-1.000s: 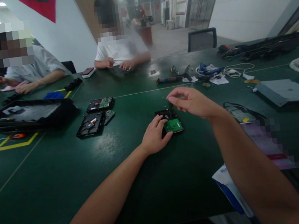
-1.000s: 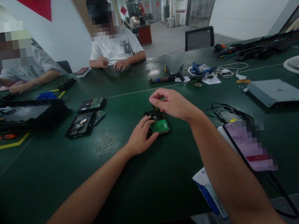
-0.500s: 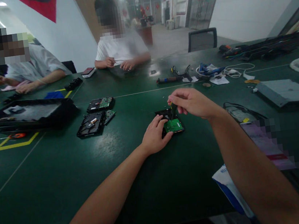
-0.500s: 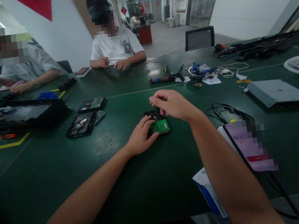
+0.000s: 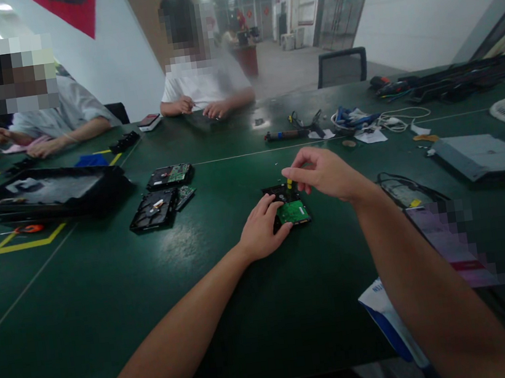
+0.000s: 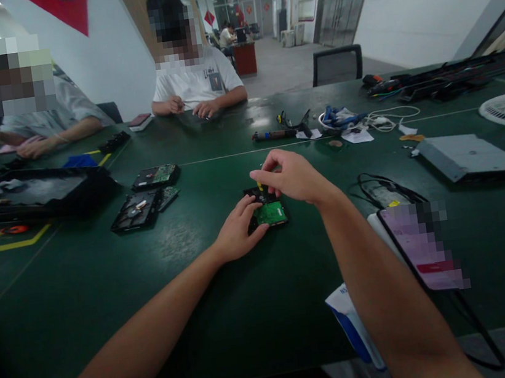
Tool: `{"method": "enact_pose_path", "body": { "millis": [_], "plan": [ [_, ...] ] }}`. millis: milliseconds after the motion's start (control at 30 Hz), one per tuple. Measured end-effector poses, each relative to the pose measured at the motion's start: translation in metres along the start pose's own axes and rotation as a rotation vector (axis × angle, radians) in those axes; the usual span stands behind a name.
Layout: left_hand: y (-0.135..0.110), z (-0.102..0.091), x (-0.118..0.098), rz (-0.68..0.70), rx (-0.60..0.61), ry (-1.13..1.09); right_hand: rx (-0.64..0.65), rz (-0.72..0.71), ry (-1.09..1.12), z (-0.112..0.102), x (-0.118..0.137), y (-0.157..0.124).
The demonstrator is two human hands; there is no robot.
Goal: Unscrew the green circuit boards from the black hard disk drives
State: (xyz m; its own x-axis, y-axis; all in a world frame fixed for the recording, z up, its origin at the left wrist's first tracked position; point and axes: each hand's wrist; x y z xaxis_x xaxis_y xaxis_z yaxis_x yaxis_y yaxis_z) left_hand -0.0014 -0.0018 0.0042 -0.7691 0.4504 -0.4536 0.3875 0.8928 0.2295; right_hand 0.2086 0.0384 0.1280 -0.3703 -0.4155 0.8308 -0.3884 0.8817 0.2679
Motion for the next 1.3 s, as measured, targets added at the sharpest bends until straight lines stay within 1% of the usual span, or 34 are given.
{"method": "enact_pose_path", "body": {
  "millis": [133,300,633,700,933,1133,1300],
  "plan": [
    [0.0,0.001,0.0,-0.004,-0.002,-0.003,-0.019,-0.011,-0.048,-0.001,-0.002,0.001],
    [0.0,0.002,0.001,0.004,-0.012,-0.009,0.019,-0.061,0.036,-0.001,-0.003,0.003],
    [0.0,0.0,0.0,0.002,-0.005,-0.015,0.057,-0.017,0.141,0.001,-0.011,0.004],
    [0.0,0.0,0.0,0.002,-0.004,-0.016,0.057,-0.024,0.128,0.001,-0.013,0.004],
    [0.0,0.001,0.001,0.002,-0.002,-0.022,-0.007,-0.032,0.068,-0.001,-0.012,0.003],
    [0.001,0.001,0.002,-0.004,-0.001,-0.013,0.055,-0.047,-0.006,0.0,-0.01,0.003],
    [0.0,-0.001,-0.001,0.001,0.004,-0.007,0.034,-0.033,-0.047,0.0,-0.016,0.004]
  ]
}}
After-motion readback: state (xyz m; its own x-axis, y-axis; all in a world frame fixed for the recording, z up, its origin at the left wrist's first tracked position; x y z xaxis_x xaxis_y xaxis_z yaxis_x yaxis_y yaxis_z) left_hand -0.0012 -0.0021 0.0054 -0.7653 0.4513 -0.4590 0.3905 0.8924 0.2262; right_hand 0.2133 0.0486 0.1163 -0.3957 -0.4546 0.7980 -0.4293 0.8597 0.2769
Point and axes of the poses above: each hand's wrist, its own y-axis towards the middle knuckle, its own z-axis out of the palm, x = y × z, and after that the axes turned 6 degrees about -z, right-handed
